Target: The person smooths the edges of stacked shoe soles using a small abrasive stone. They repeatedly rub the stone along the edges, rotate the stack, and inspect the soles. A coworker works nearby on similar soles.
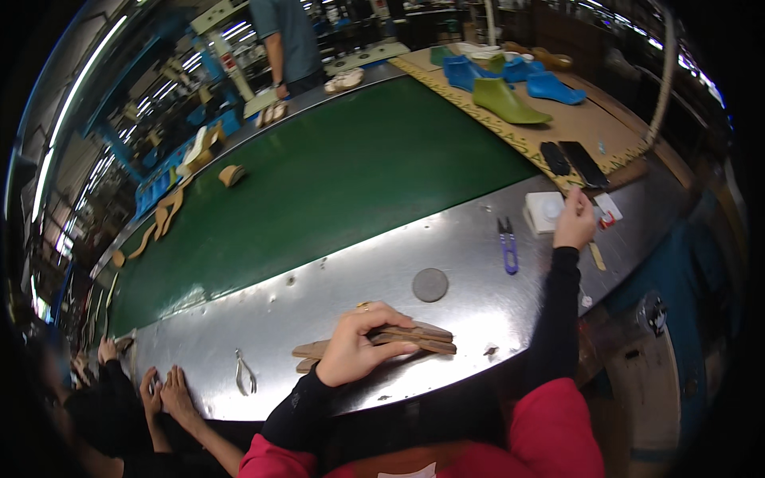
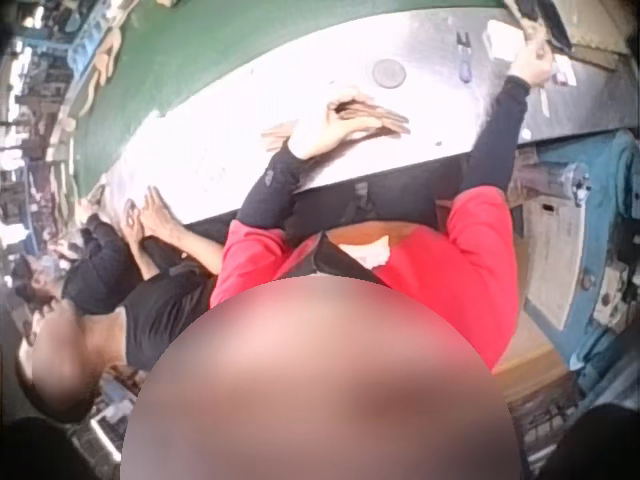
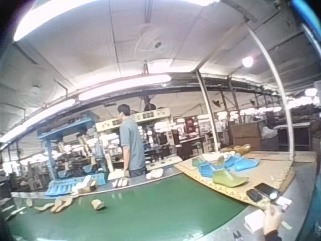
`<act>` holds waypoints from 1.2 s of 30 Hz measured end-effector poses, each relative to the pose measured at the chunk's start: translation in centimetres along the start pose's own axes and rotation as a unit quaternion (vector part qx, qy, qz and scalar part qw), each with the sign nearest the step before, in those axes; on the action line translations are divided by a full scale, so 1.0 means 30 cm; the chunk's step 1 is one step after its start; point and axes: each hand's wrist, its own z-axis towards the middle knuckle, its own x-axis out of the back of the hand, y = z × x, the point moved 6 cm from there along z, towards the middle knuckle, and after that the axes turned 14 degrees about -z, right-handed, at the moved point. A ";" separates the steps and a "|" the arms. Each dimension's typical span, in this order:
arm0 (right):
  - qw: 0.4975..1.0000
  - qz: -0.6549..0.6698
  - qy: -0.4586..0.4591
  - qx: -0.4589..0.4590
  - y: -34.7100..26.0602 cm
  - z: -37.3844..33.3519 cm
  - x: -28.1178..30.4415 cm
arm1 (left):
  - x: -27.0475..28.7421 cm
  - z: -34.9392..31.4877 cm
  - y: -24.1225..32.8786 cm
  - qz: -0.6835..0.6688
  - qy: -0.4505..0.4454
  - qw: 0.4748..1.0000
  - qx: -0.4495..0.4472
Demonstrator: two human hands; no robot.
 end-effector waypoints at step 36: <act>0.917 -0.355 -0.130 0.125 0.065 -0.127 0.178 | -0.014 -0.013 0.007 0.043 -0.011 0.999 -0.002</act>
